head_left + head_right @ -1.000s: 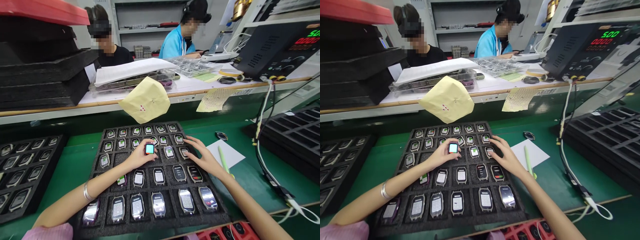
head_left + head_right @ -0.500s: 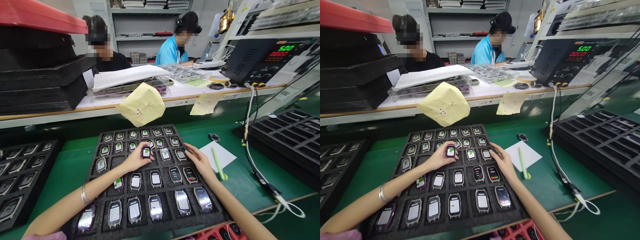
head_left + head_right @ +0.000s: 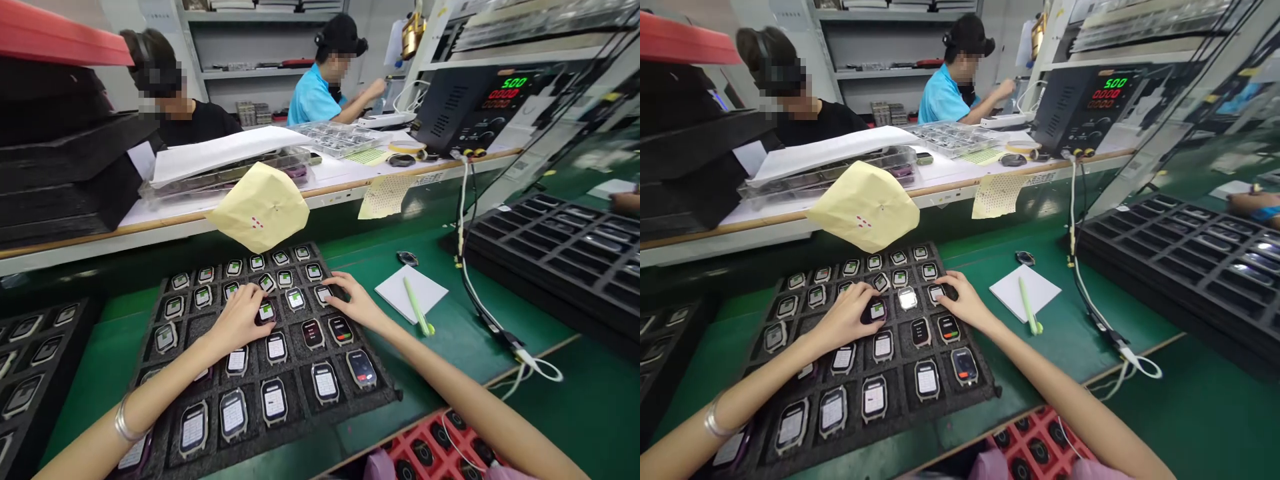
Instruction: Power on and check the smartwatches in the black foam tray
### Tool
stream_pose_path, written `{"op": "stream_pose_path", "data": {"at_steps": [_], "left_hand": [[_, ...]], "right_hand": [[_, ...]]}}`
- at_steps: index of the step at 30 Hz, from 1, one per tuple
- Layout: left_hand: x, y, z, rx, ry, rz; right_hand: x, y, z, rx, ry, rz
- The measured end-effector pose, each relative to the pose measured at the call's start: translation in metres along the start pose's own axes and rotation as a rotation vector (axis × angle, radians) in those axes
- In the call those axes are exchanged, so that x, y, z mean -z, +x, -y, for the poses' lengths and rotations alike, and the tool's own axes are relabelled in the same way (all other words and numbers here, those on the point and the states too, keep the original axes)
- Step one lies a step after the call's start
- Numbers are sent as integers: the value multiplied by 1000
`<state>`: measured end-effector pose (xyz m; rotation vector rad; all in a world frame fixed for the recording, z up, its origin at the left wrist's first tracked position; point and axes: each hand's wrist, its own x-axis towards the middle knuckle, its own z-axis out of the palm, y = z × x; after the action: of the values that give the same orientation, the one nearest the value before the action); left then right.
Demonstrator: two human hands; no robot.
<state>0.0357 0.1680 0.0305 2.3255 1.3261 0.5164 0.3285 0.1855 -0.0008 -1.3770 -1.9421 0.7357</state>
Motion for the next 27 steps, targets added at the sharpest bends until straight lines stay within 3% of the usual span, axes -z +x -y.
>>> {"op": "stream_pose_path", "data": {"at_steps": [3,6,11,19,25,27], "left_hand": [[-1,-2,-27,-86,97,40],[-16,3,-68,-225,206,84],[-53,20,-113,-269,332,97],[-76,43,-112,-195,272,90],[-60,44,-93,-236,63,63],[-44,35,-80,-205,-201,20]], "right_hand": [[19,10,6,36,-90,184],[28,21,12,43,-155,329],[21,28,17,9,-156,313],[37,17,13,-3,271,25],[48,8,65,23,544,-52],[44,6,90,77,650,-81]]}}
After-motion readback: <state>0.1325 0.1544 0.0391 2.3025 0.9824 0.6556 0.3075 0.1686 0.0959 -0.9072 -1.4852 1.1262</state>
